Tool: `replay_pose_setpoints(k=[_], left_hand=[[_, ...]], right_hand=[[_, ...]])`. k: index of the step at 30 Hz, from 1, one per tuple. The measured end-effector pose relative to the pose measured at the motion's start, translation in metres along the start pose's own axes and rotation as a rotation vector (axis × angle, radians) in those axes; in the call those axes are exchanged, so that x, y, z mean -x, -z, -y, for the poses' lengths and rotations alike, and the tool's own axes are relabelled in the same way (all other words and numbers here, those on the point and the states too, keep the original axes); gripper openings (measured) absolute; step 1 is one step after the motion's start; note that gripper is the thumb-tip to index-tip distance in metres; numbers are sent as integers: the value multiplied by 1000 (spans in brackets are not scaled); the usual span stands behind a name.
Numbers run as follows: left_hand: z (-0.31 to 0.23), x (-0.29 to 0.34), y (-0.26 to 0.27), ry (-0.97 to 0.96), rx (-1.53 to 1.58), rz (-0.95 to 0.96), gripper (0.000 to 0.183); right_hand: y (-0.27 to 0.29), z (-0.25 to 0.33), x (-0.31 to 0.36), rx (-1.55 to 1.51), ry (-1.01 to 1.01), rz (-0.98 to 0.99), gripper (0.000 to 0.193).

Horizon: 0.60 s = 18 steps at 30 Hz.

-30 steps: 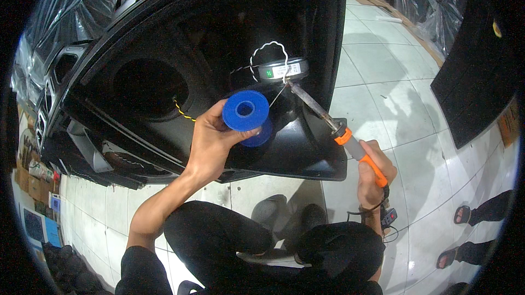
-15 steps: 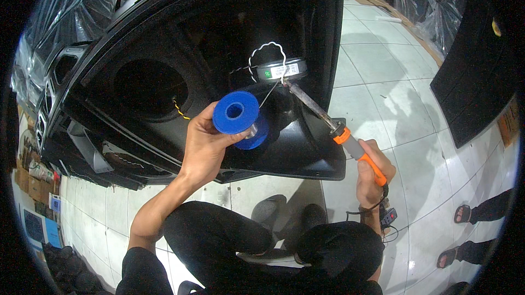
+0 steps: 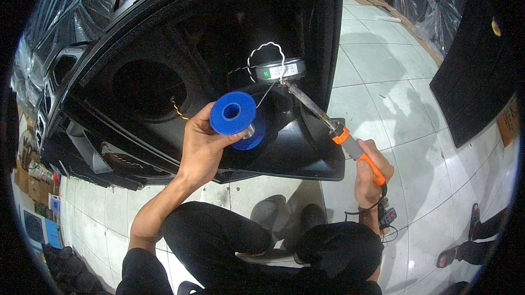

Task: The person sits on the floor and installs speakers into a large black speaker enclosure. They strip and twist wires, solder connections to a tweeter and a woofer using a soldering iron and solder, then secure the components into the enclosure.

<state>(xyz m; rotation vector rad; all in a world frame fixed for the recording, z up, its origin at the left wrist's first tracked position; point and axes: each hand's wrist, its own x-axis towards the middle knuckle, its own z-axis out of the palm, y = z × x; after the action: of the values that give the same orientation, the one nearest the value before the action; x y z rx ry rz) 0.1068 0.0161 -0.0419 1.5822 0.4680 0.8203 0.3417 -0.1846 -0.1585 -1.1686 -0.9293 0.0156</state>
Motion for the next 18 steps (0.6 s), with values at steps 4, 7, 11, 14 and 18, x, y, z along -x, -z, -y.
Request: replay_pose_setpoints(k=[4,7,11,14,18], left_hand=[[1,0,1,-10,8,-1,43],[1,-1,0,-4,23,-2,43],[1,-1,0,11,-4,3,43],[-2,-1,-4,3,-23,-7,42],[2,-1,0,-14,-6,5,44]], right_hand=[[-1,-1,0,-64,-15,15,43],[-2,-2,1,-123,-26,26,43],[-2,-2,-1,-151,-10,57,43],[-3,-1,0,-148,-32,55,43],[-2,-2,1,-127,-49,57,44]])
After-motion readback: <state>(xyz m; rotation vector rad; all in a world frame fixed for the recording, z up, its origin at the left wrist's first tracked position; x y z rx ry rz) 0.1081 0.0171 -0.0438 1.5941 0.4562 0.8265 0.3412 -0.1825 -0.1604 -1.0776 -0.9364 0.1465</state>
